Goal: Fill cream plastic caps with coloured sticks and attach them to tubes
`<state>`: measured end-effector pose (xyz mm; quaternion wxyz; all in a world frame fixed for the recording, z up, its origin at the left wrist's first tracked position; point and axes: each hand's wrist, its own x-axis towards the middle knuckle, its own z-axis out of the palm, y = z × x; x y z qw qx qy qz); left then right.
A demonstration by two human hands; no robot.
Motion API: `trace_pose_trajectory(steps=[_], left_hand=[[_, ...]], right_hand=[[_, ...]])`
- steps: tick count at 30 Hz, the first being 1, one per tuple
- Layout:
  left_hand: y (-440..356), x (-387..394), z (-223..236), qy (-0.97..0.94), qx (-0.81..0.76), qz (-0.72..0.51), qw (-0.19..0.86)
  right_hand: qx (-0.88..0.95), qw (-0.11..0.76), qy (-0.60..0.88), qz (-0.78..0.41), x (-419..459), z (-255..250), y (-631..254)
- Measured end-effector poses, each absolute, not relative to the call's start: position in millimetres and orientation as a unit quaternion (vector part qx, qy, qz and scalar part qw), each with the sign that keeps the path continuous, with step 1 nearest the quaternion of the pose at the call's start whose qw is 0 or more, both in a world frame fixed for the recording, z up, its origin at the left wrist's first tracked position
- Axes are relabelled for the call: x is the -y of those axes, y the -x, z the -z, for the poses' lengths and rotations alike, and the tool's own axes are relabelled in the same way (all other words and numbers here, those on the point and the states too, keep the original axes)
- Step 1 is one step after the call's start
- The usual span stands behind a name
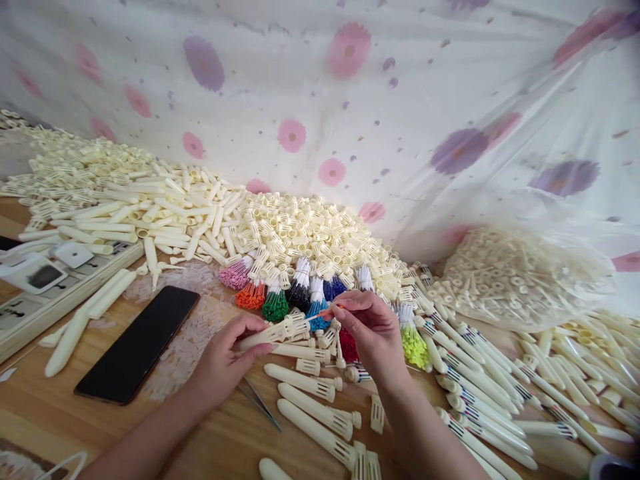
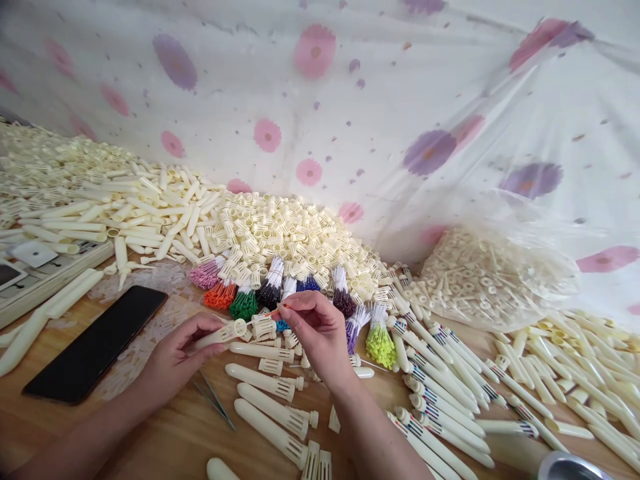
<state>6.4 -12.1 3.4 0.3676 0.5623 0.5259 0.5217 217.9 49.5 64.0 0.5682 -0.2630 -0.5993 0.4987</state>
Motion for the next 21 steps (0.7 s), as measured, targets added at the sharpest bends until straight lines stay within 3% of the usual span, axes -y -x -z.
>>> trace_pose_trajectory(steps=[21], left_hand=[[-7.2, 11.8, -5.0, -0.559, -0.525, -0.526, 0.368]], right_hand=[[0.57, 0.557, 0.266, -0.542, -53.9, -48.6, -212.8]])
